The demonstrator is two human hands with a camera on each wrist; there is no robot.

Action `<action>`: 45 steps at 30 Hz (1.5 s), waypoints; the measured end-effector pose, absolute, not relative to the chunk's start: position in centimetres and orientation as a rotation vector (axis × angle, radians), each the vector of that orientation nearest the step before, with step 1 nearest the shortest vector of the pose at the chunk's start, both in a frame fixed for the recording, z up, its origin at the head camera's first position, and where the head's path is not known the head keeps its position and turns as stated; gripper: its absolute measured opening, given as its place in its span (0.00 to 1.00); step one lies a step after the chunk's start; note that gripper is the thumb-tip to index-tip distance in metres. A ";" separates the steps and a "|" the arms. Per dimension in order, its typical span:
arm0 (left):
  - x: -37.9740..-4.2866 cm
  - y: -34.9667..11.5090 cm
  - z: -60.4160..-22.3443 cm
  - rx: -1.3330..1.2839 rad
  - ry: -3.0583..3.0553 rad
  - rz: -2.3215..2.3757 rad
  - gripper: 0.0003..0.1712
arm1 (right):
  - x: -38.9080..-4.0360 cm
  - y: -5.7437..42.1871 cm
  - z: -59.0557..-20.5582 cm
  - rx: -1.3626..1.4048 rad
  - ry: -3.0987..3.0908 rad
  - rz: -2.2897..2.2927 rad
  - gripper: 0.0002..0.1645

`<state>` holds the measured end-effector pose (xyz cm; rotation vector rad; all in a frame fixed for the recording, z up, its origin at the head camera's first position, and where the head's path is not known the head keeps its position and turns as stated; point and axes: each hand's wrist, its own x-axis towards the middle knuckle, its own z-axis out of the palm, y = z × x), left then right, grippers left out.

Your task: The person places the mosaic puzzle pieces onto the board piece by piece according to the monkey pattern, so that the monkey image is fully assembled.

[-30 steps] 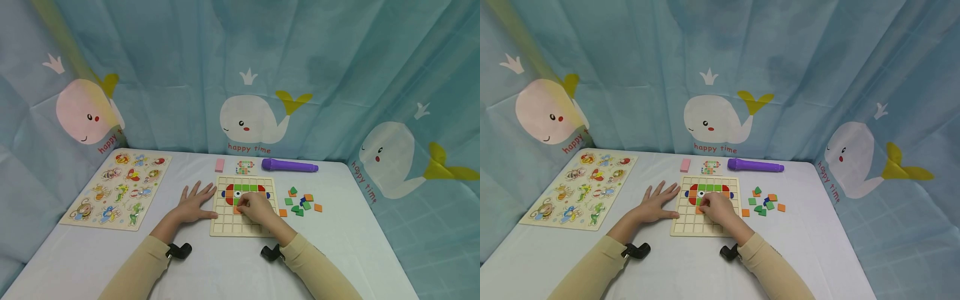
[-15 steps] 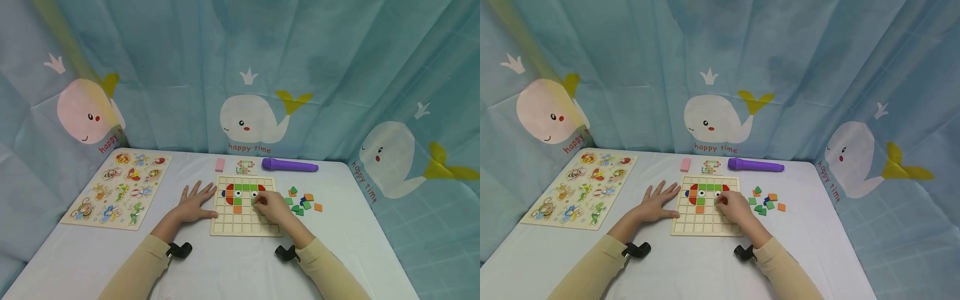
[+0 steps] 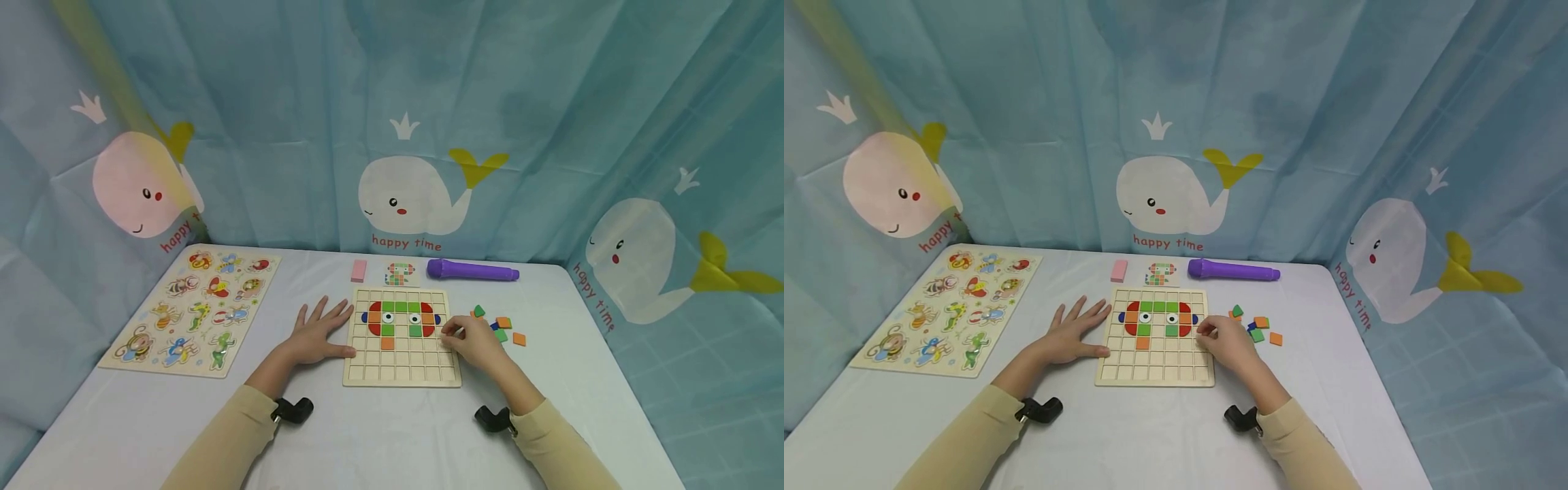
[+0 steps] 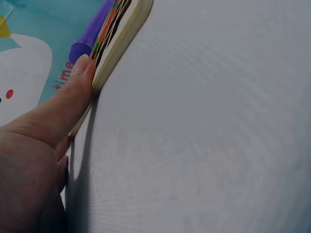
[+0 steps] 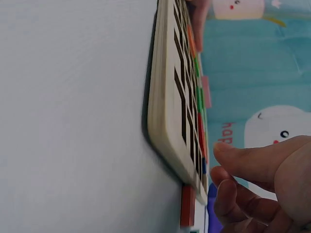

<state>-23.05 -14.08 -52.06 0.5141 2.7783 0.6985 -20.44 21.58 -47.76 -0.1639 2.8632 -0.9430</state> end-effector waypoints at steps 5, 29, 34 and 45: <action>-23.1 -14.2 -52.1 0.513 2.779 0.698 0.63 | -20.3 23.1 -47.8 -0.172 2.853 -0.914 0.08; -23.3 -14.1 -52.5 0.512 2.775 0.701 0.64 | -20.7 25.2 -48.1 -0.169 2.861 -0.833 0.09; -23.2 -14.1 -52.5 0.502 2.775 0.694 0.65 | -21.0 24.2 -47.8 -0.197 2.864 -0.855 0.08; -23.2 -14.0 -52.2 0.507 2.780 0.693 0.63 | -21.1 20.5 -48.0 -0.250 2.817 -1.000 0.05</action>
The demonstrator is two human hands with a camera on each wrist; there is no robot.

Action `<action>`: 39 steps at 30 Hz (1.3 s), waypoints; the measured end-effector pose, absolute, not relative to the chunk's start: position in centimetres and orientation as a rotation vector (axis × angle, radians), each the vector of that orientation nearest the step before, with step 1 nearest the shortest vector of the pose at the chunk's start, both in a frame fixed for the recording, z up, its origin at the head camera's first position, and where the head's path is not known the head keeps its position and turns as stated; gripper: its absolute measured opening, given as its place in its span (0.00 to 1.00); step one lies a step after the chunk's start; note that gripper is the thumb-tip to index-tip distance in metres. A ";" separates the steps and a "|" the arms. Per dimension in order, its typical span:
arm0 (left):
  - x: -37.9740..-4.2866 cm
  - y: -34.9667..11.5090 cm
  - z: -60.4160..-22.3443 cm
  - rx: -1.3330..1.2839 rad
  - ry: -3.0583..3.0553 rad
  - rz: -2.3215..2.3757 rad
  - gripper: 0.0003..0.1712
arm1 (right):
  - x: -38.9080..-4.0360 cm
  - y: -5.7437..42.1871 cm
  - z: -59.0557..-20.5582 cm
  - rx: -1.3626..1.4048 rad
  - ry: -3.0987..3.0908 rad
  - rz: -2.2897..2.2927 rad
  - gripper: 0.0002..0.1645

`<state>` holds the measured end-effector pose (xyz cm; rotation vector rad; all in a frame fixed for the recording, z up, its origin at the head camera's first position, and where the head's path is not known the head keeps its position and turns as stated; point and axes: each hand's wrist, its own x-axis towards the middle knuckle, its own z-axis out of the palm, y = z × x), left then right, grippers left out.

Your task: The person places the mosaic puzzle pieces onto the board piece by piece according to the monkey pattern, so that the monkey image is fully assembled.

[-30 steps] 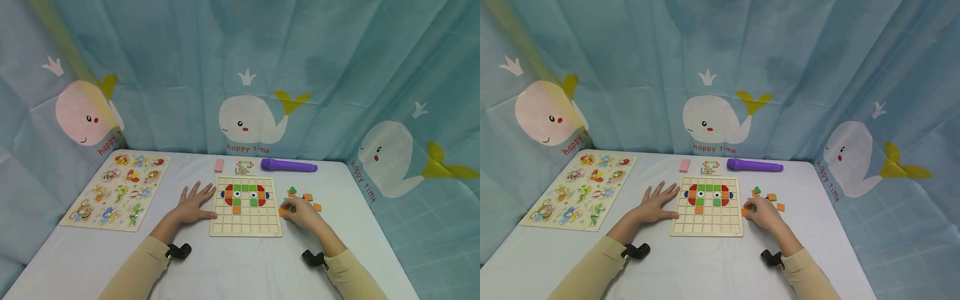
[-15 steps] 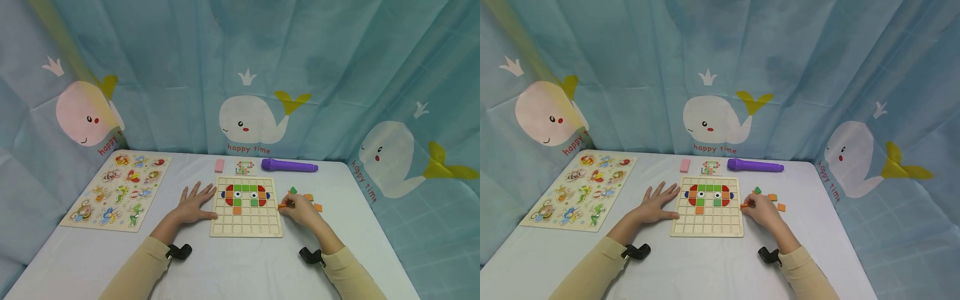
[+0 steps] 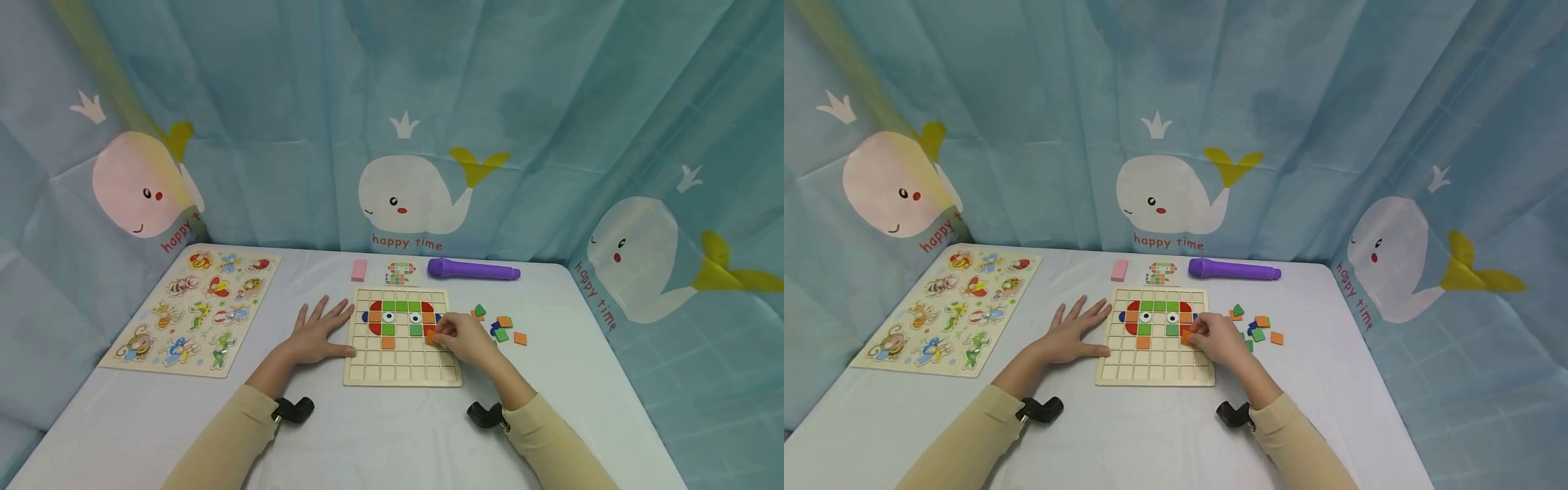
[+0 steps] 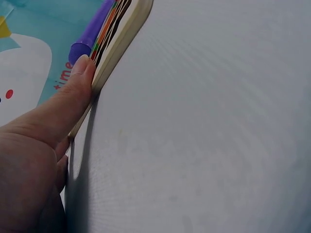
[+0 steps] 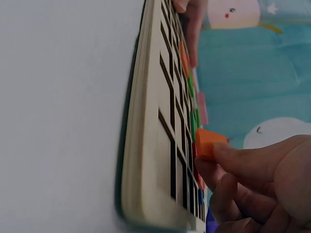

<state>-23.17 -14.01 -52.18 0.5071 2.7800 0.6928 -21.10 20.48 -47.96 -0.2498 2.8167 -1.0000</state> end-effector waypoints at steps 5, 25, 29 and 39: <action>-23.1 -14.0 -52.1 0.507 2.776 0.697 0.63 | -21.1 19.1 -48.1 -0.298 2.801 -1.035 0.05; -23.3 -14.1 -52.3 0.503 2.778 0.684 0.64 | -21.2 14.9 -49.1 -0.460 2.862 -0.903 0.04; -23.3 -14.1 -52.4 0.513 2.785 0.693 0.64 | -21.1 15.1 -48.9 -0.441 2.857 -0.911 0.03; -23.1 -14.1 -52.0 0.508 2.782 0.691 0.63 | -21.7 18.8 -47.9 -0.236 2.844 -1.050 0.05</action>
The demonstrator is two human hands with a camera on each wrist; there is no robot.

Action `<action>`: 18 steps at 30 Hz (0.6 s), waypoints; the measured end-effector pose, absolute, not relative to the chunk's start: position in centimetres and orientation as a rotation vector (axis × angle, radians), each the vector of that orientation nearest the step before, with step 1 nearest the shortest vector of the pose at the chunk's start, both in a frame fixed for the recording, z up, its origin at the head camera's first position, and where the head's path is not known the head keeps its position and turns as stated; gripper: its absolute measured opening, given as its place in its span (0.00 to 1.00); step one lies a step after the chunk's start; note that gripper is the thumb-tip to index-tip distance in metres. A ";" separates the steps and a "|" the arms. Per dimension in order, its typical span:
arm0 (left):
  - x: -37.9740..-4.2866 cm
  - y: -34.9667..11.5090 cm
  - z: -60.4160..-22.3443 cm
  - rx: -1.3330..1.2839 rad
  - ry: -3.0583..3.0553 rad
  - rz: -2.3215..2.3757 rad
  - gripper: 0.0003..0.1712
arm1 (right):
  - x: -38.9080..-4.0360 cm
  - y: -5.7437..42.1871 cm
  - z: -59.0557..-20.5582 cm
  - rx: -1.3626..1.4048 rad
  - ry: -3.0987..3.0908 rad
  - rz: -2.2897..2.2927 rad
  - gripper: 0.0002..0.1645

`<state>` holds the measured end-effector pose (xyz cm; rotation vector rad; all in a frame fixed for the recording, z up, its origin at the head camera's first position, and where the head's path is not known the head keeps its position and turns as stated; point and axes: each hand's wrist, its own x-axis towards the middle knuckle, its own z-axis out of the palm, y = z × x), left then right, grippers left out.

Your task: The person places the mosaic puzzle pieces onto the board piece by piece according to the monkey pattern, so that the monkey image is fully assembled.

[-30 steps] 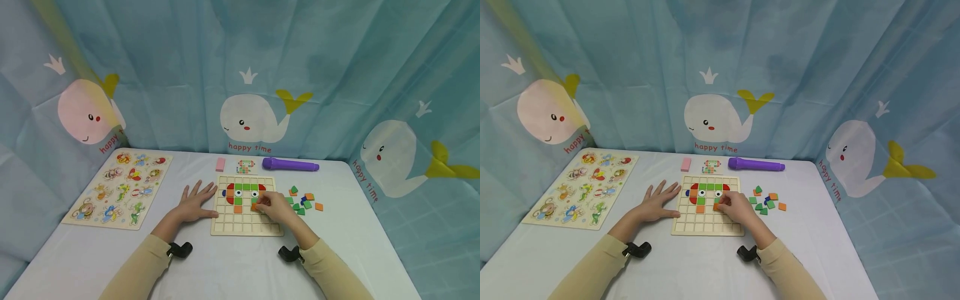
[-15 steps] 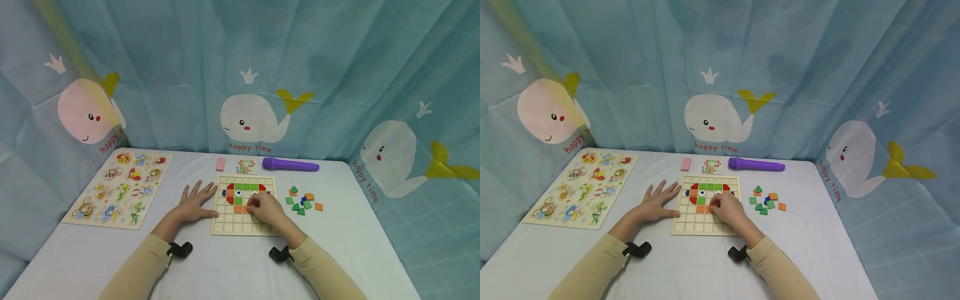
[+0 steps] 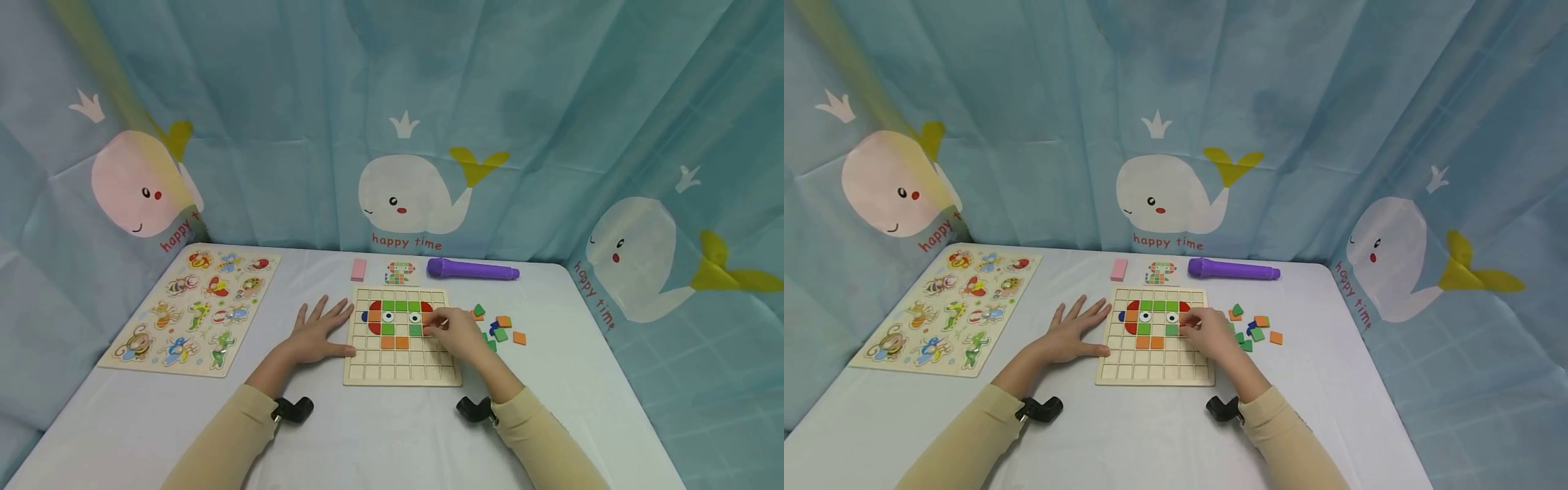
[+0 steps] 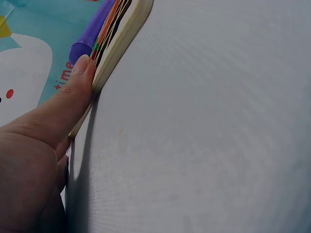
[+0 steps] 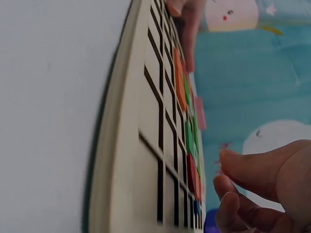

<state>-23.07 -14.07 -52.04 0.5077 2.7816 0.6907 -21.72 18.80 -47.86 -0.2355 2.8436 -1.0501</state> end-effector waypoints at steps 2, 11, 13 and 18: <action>-23.0 -14.1 -52.0 0.509 2.782 0.698 0.63 | -21.8 19.7 -47.6 -0.186 2.842 -1.047 0.06; -23.2 -14.0 -52.1 0.509 2.782 0.695 0.64 | -22.9 23.3 -47.6 -0.097 2.871 -1.062 0.06; -23.2 -14.1 -52.3 0.510 2.785 0.695 0.64 | -23.3 24.0 -47.9 -0.107 2.875 -1.062 0.07; -23.2 -14.1 -52.4 0.510 2.785 0.691 0.64 | -24.6 25.5 -48.4 -0.108 2.911 -1.023 0.09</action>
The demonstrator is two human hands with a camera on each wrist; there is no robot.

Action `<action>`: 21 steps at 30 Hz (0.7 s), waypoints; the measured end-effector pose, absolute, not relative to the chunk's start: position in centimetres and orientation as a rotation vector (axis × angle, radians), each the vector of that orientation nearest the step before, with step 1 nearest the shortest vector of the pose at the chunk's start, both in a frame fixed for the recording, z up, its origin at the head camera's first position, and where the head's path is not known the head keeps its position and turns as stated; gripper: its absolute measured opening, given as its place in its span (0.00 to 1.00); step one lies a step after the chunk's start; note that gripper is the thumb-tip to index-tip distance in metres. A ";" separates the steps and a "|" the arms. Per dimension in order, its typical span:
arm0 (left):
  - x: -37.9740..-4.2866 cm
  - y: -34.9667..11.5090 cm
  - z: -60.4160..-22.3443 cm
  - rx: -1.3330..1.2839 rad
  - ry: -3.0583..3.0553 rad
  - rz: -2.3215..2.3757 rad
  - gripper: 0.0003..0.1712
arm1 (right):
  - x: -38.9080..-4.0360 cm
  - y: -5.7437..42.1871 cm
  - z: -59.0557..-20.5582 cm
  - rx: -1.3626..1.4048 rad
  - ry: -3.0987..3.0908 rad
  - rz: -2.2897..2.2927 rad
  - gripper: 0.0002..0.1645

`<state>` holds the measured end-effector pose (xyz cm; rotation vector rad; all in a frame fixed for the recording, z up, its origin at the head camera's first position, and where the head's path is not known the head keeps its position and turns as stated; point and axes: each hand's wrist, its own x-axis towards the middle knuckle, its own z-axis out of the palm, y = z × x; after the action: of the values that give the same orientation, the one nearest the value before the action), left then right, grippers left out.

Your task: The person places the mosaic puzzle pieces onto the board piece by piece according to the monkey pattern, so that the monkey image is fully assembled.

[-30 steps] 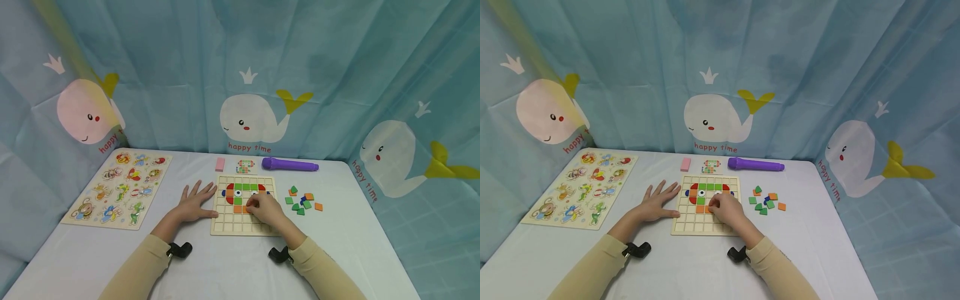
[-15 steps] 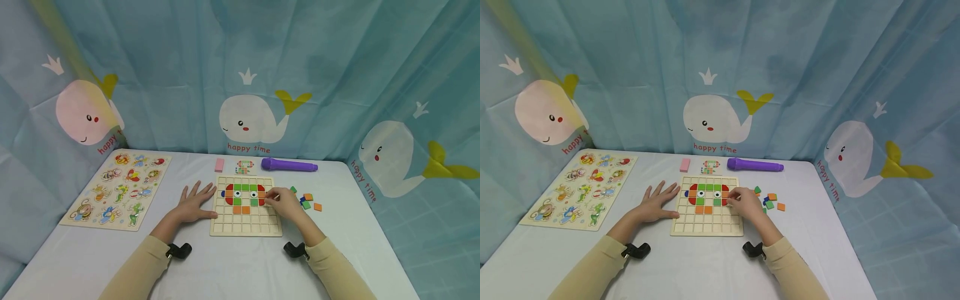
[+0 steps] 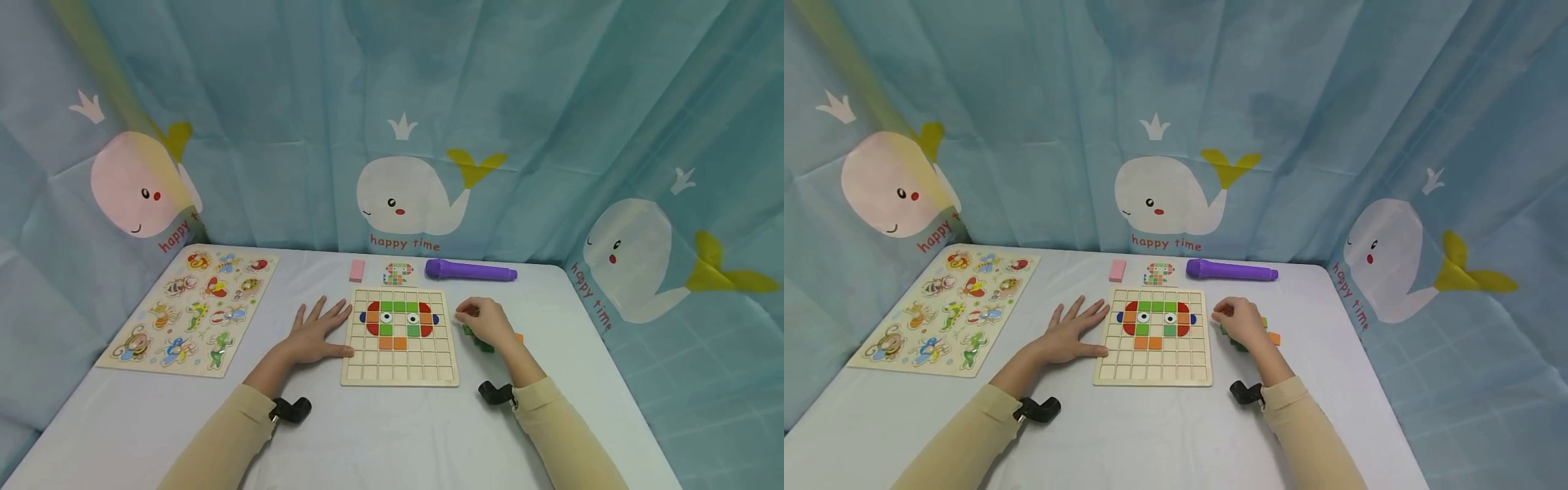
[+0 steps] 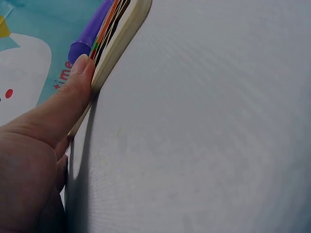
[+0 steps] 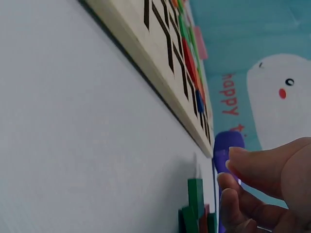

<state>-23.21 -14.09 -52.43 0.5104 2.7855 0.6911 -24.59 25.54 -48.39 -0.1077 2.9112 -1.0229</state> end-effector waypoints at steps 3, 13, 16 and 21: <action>-23.2 -14.1 -52.4 0.514 2.781 0.696 0.64 | -25.1 26.1 -48.4 -0.086 2.919 -0.976 0.10; -23.1 -14.1 -52.4 0.521 2.793 0.705 0.63 | -25.6 27.8 -48.2 -0.001 2.911 -0.862 0.14; -23.1 -14.1 -52.4 0.514 2.793 0.704 0.63 | -25.8 28.2 -48.4 0.027 2.924 -0.831 0.17; -23.0 -14.1 -52.3 0.518 2.792 0.704 0.63 | -26.0 28.6 -48.7 0.077 2.908 -0.777 0.20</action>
<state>-23.04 -14.06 -52.34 0.5182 2.7916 0.7036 -26.04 28.58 -48.68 0.0767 2.9079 -0.7772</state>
